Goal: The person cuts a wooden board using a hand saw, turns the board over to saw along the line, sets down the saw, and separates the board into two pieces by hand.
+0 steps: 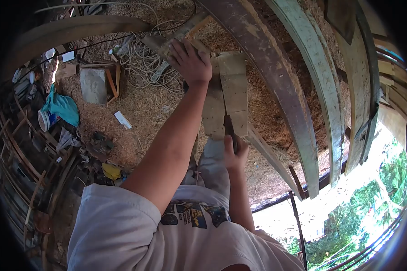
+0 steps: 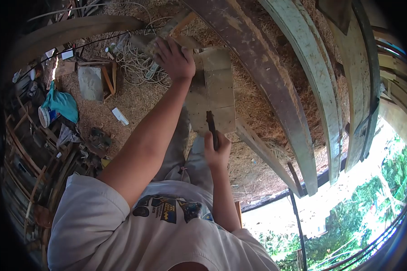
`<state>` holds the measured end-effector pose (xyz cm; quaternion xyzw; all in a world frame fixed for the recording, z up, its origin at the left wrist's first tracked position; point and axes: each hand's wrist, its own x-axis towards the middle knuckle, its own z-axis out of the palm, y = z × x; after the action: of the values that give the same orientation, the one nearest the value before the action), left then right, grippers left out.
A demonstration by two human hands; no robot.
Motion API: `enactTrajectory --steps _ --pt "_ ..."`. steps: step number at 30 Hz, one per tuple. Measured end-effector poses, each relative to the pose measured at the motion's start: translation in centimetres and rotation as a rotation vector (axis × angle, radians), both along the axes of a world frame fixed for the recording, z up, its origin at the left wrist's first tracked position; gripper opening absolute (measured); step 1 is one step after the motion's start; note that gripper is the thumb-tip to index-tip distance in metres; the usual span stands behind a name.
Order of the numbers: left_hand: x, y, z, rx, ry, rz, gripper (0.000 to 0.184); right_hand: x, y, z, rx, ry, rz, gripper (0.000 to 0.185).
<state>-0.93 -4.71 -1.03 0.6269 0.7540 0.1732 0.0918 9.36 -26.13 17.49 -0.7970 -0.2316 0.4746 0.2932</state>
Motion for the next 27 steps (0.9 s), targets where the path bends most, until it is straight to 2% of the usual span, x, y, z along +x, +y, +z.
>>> enactTrajectory --steps 2,5,8,12,17,21,25,27 --pt "0.0 -0.3 0.0 0.0 -0.007 -0.011 0.07 0.5 -0.1 0.6 0.018 0.009 0.045 0.039" --pt "0.0 -0.6 0.1 -0.042 0.019 -0.012 0.071 0.0 5.2 -3.1 -0.057 -0.047 0.101 0.04" --pt "0.1 0.0 -0.2 -0.013 0.051 -0.038 0.071 -0.6 5.8 -3.8 -0.033 -0.035 0.038 0.041" --pt "0.0 -0.1 0.0 -0.03 0.031 -0.037 0.07 -0.1 1.3 -0.4 -0.04 -0.026 0.073 0.041" --pt "-0.1 0.1 -0.6 -0.064 0.084 -0.051 0.072 0.0 4.2 -1.9 -0.038 -0.077 0.061 0.04" --pt "-0.2 -0.4 -0.6 -0.074 0.023 -0.044 0.073 -0.3 5.4 -1.0 -0.096 -0.103 0.033 0.038" --pt "-0.3 -0.4 -0.6 -0.083 0.031 -0.042 0.074 -0.3 0.3 2.3 -0.088 -0.025 -0.024 0.038" --pt "-0.4 -0.7 -0.5 -0.088 0.038 -0.046 0.074 -0.2 0.4 1.5 -0.094 -0.058 0.012 0.038"
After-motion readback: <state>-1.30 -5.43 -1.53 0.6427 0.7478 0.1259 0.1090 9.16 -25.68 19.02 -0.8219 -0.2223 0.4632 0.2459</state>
